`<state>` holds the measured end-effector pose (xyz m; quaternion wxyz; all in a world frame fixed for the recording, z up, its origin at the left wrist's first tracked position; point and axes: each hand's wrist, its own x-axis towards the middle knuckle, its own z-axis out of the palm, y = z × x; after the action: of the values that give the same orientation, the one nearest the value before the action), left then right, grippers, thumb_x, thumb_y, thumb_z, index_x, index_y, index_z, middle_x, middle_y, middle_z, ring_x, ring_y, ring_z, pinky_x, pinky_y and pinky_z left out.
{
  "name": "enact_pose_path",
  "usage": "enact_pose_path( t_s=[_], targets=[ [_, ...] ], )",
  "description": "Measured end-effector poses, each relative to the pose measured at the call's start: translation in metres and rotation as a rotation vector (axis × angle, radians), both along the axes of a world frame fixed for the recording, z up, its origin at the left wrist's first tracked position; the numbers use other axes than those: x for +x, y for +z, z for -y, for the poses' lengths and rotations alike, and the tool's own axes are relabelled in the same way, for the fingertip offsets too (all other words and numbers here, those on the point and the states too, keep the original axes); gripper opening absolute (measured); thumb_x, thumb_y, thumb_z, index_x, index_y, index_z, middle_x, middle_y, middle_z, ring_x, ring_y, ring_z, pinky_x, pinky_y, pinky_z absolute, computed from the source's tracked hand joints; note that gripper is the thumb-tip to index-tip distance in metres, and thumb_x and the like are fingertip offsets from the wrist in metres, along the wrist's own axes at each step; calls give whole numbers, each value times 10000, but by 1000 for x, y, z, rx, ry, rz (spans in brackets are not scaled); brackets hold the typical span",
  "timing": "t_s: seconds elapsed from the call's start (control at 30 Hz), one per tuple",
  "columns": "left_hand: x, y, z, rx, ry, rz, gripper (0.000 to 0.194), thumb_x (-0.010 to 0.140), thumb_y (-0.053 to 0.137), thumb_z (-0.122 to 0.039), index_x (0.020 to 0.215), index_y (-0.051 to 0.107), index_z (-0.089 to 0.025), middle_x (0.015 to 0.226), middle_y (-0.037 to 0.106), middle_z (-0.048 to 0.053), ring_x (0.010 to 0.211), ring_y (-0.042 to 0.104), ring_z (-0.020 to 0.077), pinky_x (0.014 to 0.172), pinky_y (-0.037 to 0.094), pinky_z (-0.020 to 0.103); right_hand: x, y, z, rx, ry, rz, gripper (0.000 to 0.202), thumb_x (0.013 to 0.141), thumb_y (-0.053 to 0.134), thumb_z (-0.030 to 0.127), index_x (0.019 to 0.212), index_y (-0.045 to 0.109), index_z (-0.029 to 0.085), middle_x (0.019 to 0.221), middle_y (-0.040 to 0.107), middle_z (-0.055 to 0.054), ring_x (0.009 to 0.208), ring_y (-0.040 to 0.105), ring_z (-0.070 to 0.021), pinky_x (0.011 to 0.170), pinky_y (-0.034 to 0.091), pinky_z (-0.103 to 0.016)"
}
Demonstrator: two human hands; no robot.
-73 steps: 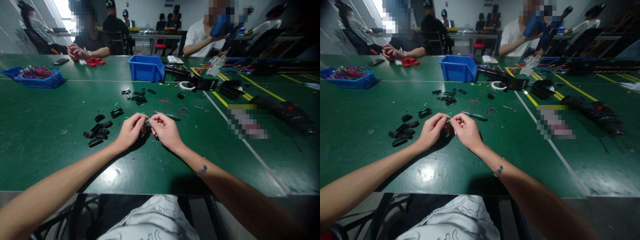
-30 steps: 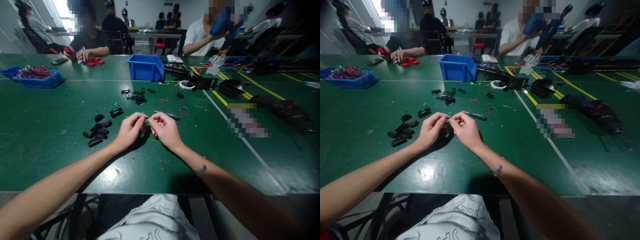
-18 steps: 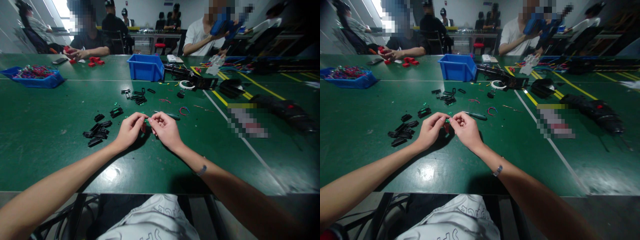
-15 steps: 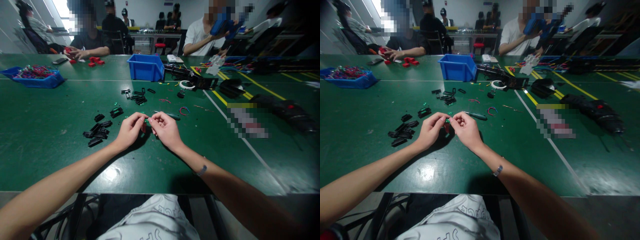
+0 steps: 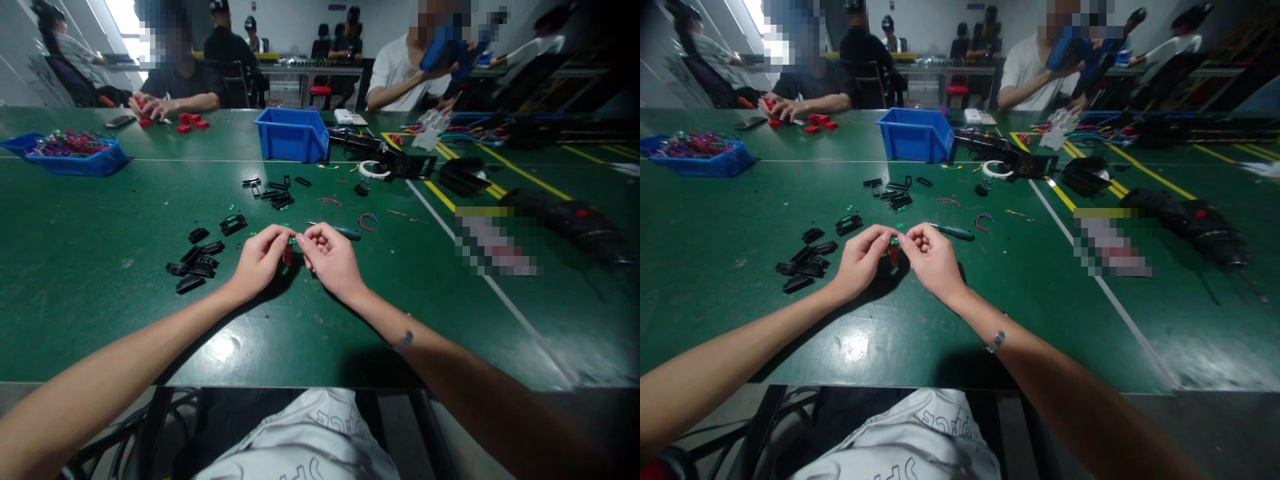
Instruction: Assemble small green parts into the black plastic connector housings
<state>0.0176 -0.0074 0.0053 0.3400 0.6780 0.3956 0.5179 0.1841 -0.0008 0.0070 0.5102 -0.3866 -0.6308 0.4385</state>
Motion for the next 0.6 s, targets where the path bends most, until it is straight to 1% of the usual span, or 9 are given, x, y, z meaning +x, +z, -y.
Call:
enact_pose_path(
  t_s=[0.1, 0.2, 0.3, 0.43, 0.6],
  targets=[
    [0, 0, 0, 10, 9, -11, 300, 1019, 502, -410, 1023, 693, -179, 698, 640, 6, 630, 599, 138, 661, 465, 274, 1, -1, -2, 25, -37, 13, 295, 924, 656, 485, 843, 563, 217, 648, 513, 28, 549, 480, -118, 483, 375, -251],
    [0, 0, 0, 17, 9, -17, 303, 1023, 494, -404, 1036, 696, -179, 688, 634, 4, 633, 599, 137, 672, 464, 274, 1, -2, -3, 31, -57, -7, 277, 930, 654, 476, 918, 577, 211, 696, 543, 25, 574, 500, -111, 498, 387, -240],
    [0, -1, 0, 19, 2, -14, 300, 1021, 499, -401, 1043, 699, -178, 695, 634, 5, 633, 599, 136, 667, 463, 271, 0, -3, -4, -7, -3, -6, 296, 948, 619, 496, 1005, 601, 206, 733, 565, 20, 590, 532, -110, 496, 406, -229],
    [0, -1, 0, 13, -13, -11, 298, 1018, 506, -406, 1038, 695, -176, 733, 645, 16, 644, 604, 138, 655, 466, 267, 0, -5, -2, -14, 86, 36, 345, 988, 543, 507, 1107, 635, 197, 714, 575, 18, 587, 555, -116, 516, 429, -235],
    [0, -1, 0, 1, -43, -1, 312, 1018, 504, -417, 1044, 695, -171, 752, 658, 26, 656, 606, 141, 655, 473, 265, -1, -8, -1, -20, 110, 31, 360, 1001, 527, 489, 1167, 647, 192, 721, 579, 15, 593, 555, -119, 543, 443, -245]
  ],
)
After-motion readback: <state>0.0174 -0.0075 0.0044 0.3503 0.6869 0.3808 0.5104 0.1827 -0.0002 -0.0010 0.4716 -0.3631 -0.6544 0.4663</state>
